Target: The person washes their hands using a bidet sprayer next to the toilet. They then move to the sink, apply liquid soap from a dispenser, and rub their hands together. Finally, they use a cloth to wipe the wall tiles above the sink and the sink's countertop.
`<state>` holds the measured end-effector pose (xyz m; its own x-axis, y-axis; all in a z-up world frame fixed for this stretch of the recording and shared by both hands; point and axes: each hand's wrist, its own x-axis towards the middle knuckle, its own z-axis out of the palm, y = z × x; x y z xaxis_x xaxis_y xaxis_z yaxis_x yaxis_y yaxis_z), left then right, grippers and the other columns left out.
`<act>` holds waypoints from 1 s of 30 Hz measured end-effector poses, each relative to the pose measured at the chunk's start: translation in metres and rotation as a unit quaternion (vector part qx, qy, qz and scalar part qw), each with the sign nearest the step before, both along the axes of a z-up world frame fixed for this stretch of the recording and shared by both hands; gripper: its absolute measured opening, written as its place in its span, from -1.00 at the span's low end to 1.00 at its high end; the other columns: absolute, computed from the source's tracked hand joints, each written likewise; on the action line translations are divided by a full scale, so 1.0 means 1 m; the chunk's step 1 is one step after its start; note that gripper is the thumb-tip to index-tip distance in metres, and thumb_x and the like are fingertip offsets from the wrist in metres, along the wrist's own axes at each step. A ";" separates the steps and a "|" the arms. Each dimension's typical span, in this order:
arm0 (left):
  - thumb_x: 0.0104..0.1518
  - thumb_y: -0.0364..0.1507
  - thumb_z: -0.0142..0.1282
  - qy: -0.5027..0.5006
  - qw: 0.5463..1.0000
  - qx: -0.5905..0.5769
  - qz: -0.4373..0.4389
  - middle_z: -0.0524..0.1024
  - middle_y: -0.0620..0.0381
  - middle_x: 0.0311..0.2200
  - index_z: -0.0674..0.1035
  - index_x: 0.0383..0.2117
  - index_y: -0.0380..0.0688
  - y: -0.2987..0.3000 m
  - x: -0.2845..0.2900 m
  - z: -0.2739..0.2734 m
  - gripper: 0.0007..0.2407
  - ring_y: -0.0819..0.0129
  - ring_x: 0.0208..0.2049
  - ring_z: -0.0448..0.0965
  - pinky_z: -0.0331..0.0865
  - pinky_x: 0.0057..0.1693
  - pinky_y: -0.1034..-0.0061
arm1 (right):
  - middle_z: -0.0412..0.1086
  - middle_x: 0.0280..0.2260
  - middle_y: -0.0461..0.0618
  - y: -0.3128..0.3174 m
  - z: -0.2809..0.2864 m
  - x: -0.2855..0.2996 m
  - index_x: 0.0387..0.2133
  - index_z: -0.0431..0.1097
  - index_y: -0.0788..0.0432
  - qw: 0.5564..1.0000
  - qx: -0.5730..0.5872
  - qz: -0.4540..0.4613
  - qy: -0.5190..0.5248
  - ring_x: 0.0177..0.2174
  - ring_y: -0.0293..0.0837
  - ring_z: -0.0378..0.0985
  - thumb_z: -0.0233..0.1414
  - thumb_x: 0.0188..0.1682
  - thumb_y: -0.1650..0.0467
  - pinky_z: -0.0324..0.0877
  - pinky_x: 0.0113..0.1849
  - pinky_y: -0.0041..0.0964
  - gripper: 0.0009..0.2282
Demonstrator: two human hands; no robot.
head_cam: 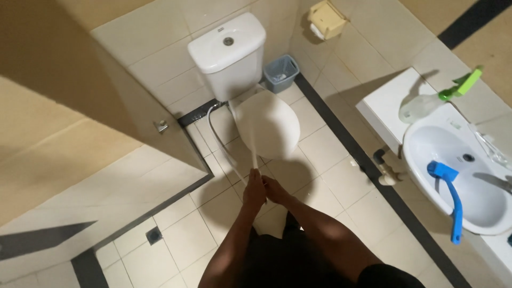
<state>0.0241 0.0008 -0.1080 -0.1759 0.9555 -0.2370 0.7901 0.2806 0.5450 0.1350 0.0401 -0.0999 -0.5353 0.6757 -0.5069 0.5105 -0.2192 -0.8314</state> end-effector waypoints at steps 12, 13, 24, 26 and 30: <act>0.31 -0.48 -0.14 -0.057 0.998 0.028 0.006 0.17 -0.27 0.32 0.25 0.24 -0.42 -0.008 -0.015 0.001 -0.61 -0.12 0.08 0.54 0.57 0.01 0.22 | 0.54 -0.18 0.13 -0.006 -0.050 -0.006 -0.01 0.35 0.25 0.994 0.098 0.017 0.046 -0.24 -0.06 0.63 -0.03 0.13 0.37 0.54 -0.19 -0.18 -0.75; 0.31 -0.48 -0.14 -0.058 0.998 0.026 -0.001 0.17 -0.27 0.32 0.25 0.24 -0.42 -0.006 -0.012 -0.007 -0.61 -0.12 0.08 0.54 0.57 0.01 0.22 | 0.54 -0.18 0.13 -0.007 -0.055 -0.001 -0.01 0.35 0.25 0.994 0.097 0.010 0.045 -0.24 -0.06 0.63 -0.03 0.13 0.37 0.54 -0.19 -0.18 -0.75; 0.22 -0.42 0.03 0.005 0.980 -0.003 -0.200 0.06 -0.28 0.37 0.20 0.29 -0.40 0.029 0.048 -0.039 -0.48 -0.03 0.30 0.31 0.43 0.18 0.31 | 0.44 0.00 0.18 -0.019 -0.092 0.063 0.16 0.21 0.33 0.986 0.056 -0.157 0.010 -0.03 0.04 0.54 -0.13 0.17 0.37 0.46 -0.01 -0.14 -0.65; 0.26 -0.38 0.00 0.003 0.976 -0.048 -0.212 0.06 -0.25 0.39 0.20 0.31 -0.39 0.029 0.057 -0.012 -0.49 0.02 0.29 0.34 0.44 0.21 0.33 | 0.44 0.00 0.20 -0.026 -0.086 0.069 0.17 0.20 0.33 0.984 0.045 -0.173 0.015 -0.03 0.04 0.52 -0.11 0.16 0.35 0.46 -0.02 -0.14 -0.63; 0.24 -0.31 0.06 0.093 0.951 0.025 -0.292 0.18 -0.15 0.33 0.31 0.15 -0.37 0.023 0.060 -0.068 -0.55 -0.03 0.40 0.20 0.37 0.27 0.33 | 0.43 0.03 0.21 -0.039 -0.147 0.080 0.15 0.24 0.32 0.977 0.128 -0.152 0.079 0.00 0.00 0.50 -0.10 0.15 0.34 0.43 0.00 -0.16 -0.64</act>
